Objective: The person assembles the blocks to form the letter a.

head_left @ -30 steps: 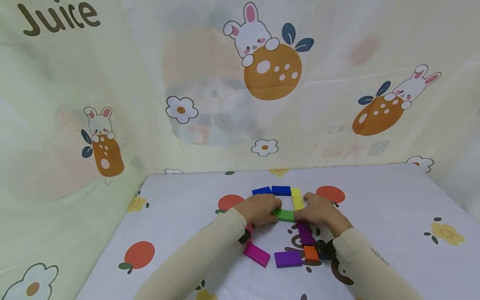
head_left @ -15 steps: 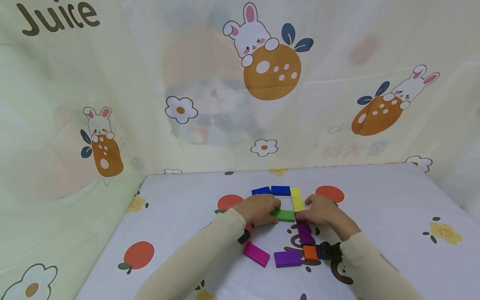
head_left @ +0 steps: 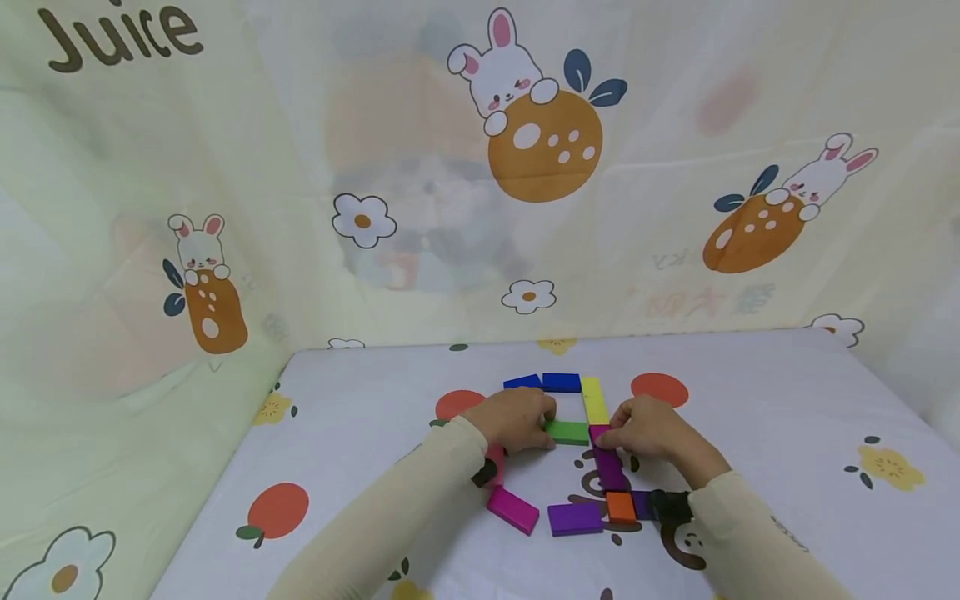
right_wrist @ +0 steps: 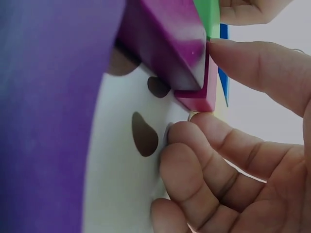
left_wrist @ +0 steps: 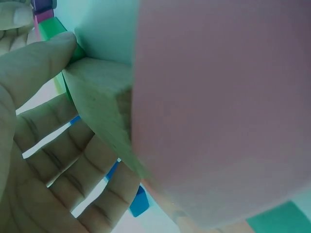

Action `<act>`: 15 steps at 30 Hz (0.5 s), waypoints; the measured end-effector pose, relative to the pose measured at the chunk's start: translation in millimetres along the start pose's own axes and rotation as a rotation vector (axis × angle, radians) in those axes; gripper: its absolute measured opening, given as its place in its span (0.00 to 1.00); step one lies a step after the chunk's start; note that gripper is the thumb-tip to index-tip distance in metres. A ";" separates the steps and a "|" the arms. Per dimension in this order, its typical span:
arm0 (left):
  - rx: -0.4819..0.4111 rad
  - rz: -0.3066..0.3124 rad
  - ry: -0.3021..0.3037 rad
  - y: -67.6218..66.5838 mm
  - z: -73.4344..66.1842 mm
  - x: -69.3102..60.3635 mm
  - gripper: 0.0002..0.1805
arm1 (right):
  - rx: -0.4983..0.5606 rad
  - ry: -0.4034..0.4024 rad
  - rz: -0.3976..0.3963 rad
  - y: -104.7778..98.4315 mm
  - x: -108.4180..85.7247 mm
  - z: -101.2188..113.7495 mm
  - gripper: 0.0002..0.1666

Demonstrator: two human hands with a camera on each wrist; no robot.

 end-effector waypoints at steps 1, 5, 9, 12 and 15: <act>-0.019 -0.001 -0.008 -0.1 1.8 -0.5 0.18 | 0.004 0.002 -0.001 0.1 -0.3 -0.2 0.18; -0.064 -0.010 -0.023 -1.4 8.3 -2.6 0.20 | 0.005 -0.006 -0.008 0.5 0.3 -1.5 0.17; -0.078 -0.014 -0.041 -2.7 14.2 -6.5 0.20 | 0.000 -0.014 -0.012 1.7 1.7 -3.7 0.16; -0.094 -0.013 -0.063 -2.3 19.0 -9.6 0.19 | -0.001 -0.019 -0.009 2.0 2.3 -5.1 0.16; -0.118 -0.016 -0.077 -1.0 23.3 -12.0 0.18 | 0.004 -0.028 -0.008 1.4 2.4 -5.7 0.16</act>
Point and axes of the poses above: each hand's wrist, its own x-axis towards the middle knuckle, its own y-axis out of the palm, z = x × y, the point moved 8 cm from there along x, towards the middle knuckle, and after that the axes turned 8 degrees about -z, right-handed, at the moved point
